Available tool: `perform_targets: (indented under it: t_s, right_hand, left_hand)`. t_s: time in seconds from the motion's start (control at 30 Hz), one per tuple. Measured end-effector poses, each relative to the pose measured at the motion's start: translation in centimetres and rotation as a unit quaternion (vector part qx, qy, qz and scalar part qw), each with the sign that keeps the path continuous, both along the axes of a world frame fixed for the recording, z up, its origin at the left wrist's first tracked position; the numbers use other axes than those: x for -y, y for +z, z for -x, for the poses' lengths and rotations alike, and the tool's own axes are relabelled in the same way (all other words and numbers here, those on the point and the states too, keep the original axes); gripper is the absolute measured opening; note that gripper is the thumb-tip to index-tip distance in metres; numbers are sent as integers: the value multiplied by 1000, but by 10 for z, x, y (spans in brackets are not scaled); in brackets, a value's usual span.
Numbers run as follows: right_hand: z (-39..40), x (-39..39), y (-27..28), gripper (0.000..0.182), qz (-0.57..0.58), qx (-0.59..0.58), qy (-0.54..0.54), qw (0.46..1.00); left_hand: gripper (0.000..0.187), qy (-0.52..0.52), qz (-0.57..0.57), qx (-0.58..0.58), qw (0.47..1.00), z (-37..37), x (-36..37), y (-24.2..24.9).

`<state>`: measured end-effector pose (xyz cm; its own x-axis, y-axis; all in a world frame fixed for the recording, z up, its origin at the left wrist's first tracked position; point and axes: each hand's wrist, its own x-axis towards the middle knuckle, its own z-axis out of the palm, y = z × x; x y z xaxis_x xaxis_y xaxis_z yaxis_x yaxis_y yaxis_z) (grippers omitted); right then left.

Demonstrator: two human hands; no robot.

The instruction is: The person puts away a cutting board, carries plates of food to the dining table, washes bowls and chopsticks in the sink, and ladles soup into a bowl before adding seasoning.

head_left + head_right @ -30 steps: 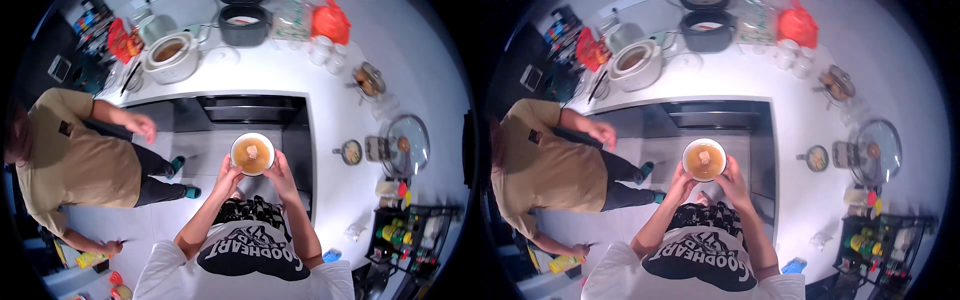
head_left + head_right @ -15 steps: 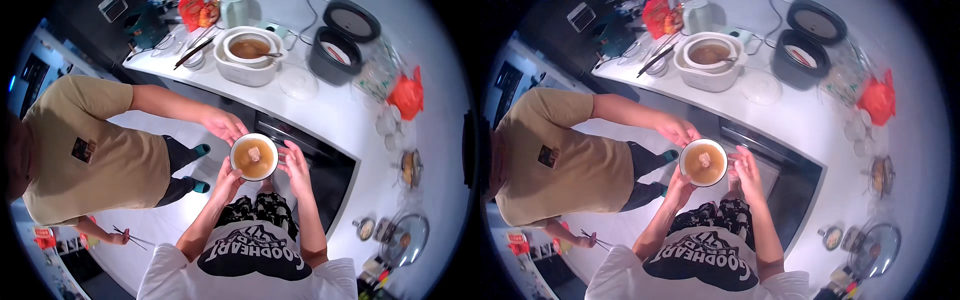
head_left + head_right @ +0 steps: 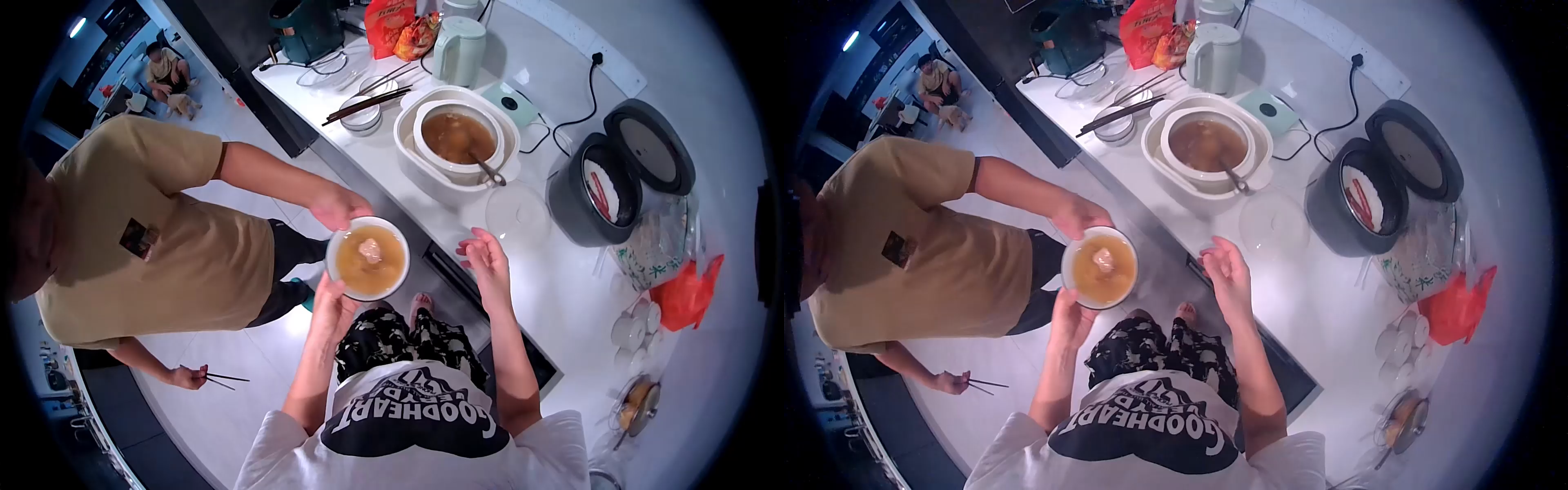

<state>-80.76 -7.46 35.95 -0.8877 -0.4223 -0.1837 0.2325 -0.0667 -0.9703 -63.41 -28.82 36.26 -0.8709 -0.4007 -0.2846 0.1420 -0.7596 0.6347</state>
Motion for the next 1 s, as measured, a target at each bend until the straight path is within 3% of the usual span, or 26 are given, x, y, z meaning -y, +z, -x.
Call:
perform_targets:
  t_s: [0.23,0.27,0.37,0.4,0.53,0.63,0.77,0.8,0.83,0.87,0.9,0.97,1.0]
  right_hand:
    - [88,22,-16,73,-58,-67,-85,992]
    - [98,29,-25,63,-64,-113,-112,985]
    - [125,42,-19,46,-127,-101,-120,979]
    - [127,49,-14,31,-100,-98,-151,979]
    - [143,44,-6,24,-156,-187,-114,963]
    - [155,34,11,22,-268,-458,-69,845]
    - [168,26,30,27,-288,-525,5,801]
    - [171,27,31,25,-302,-447,24,841]
    - [174,28,32,23,-313,-365,43,876]
    - [177,28,31,23,-335,-371,60,864]
    - [180,27,30,23,-356,-378,77,851]
    - [184,28,25,26,-408,-554,105,718]
    - [184,30,28,29,-421,-550,114,712]
  left_hand:
    - [50,87,17,-45,995,40,56,32]
    - [51,106,26,-49,993,46,65,38]
    - [49,144,48,-77,985,58,100,58]
    - [51,155,53,-91,982,62,112,62]
    - [61,244,72,-104,962,75,160,76]
    - [71,303,59,-120,944,82,198,75]
    - [75,324,18,-191,926,81,264,48]
    - [56,323,-6,-221,920,79,280,40]
    - [55,325,-9,-222,919,80,288,38]
    - [53,329,-13,-225,917,82,294,33]
    - [51,335,-16,-227,915,82,300,30]
    - [52,337,-33,-189,922,85,307,19]
    - [52,332,-34,-169,927,88,306,14]
